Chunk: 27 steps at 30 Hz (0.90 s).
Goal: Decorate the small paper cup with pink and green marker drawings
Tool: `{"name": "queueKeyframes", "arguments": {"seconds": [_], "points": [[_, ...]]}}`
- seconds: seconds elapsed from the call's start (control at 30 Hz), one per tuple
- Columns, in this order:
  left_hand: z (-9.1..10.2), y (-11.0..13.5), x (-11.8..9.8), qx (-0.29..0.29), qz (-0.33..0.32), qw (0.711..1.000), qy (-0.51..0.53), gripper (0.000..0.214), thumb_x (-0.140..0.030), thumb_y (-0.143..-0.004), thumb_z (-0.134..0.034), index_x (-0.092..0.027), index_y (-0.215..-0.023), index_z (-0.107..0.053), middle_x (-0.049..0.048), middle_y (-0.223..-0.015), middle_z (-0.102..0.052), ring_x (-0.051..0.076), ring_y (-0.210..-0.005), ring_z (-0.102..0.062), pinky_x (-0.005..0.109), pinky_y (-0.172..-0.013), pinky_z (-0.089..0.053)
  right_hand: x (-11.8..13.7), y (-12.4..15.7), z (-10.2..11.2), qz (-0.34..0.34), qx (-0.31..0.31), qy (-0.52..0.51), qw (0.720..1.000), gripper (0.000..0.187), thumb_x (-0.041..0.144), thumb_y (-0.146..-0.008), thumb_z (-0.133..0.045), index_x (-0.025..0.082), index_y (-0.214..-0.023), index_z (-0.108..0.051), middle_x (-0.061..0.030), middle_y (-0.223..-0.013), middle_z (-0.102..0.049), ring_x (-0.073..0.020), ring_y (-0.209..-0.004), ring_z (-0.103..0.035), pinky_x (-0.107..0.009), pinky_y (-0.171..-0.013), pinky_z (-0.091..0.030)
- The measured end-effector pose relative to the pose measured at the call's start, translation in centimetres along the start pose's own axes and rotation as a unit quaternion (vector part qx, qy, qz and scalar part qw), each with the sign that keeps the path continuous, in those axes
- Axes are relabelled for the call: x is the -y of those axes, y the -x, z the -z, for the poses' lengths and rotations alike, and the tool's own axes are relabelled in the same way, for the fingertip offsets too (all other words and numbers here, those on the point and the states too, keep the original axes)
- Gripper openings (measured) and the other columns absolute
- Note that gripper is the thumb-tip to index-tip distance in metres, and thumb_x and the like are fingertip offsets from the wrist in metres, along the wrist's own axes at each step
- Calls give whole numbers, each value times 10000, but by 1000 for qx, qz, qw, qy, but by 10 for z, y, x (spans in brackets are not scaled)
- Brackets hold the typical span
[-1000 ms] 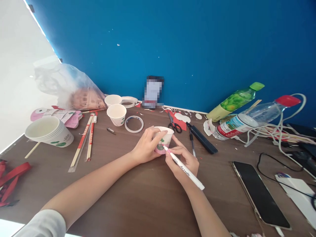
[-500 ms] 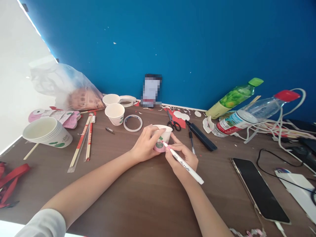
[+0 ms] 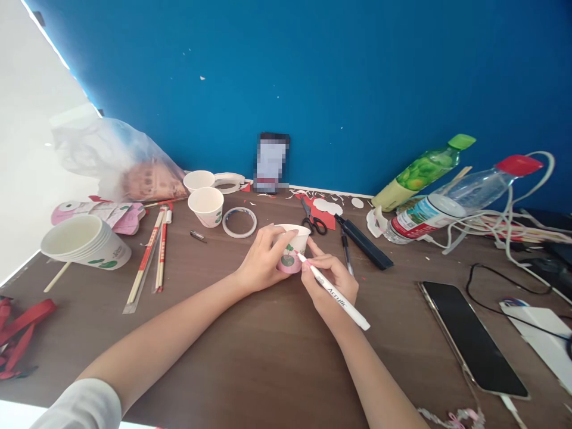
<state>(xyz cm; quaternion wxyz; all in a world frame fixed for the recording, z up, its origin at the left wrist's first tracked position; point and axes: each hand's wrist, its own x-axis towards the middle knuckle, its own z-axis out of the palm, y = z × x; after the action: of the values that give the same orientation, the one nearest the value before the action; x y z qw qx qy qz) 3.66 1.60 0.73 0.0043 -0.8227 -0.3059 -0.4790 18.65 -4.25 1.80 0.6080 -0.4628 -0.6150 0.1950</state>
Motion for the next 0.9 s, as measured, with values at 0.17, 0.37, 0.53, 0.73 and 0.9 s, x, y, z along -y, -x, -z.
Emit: {"name": "queueKeyframes", "arguments": {"seconds": [0.17,0.37,0.53,0.73,0.9], "points": [[0,0,0,-1,-2,1000,-2,630,-235,-780,-661,-182,-1347,-393,119,-1116,-493,261,-1064,-515,496,-1002,-465,1,-1,0,-16,1,-14,1000,166,97,-764,-645,249,-757,-578,-9,-729,-645,-304,-1163,-640,-375,-869,-569],[0,0,1,-2,-1,1000,-9,599,-264,-805,-634,-203,-1346,-384,117,-1120,-489,261,-1081,-521,473,-967,-484,0,-1,2,-30,6,-31,999,184,79,-744,-638,249,-736,-570,0,-705,-622,-312,-1178,-629,-381,-885,-554],[0,1,2,3,7,1000,-20,632,-281,-782,-663,-188,-1345,-390,124,-1124,-490,262,-1059,-525,460,-958,-480,5,-5,4,-50,10,-51,997,156,117,-752,-649,239,-701,-567,-3,-688,-618,-323,-1148,-647,-420,-913,-546],[0,1,2,3,13,1000,-10,647,-274,-767,-693,-176,-1337,-403,128,-1128,-494,259,-1061,-523,448,-963,-470,10,-9,4,-74,-17,-69,995,130,140,-757,-670,229,-708,-589,-14,-724,-655,-309,-1101,-675,-401,-882,-566],[0,1,2,7,19,1000,-10,625,-269,-772,-679,-174,-1330,-413,128,-1128,-495,260,-1071,-519,453,-977,-461,11,-8,1,-84,-18,-64,994,123,154,-762,-676,229,-706,-597,-21,-736,-669,-303,-1110,-672,-390,-876,-571]]}}
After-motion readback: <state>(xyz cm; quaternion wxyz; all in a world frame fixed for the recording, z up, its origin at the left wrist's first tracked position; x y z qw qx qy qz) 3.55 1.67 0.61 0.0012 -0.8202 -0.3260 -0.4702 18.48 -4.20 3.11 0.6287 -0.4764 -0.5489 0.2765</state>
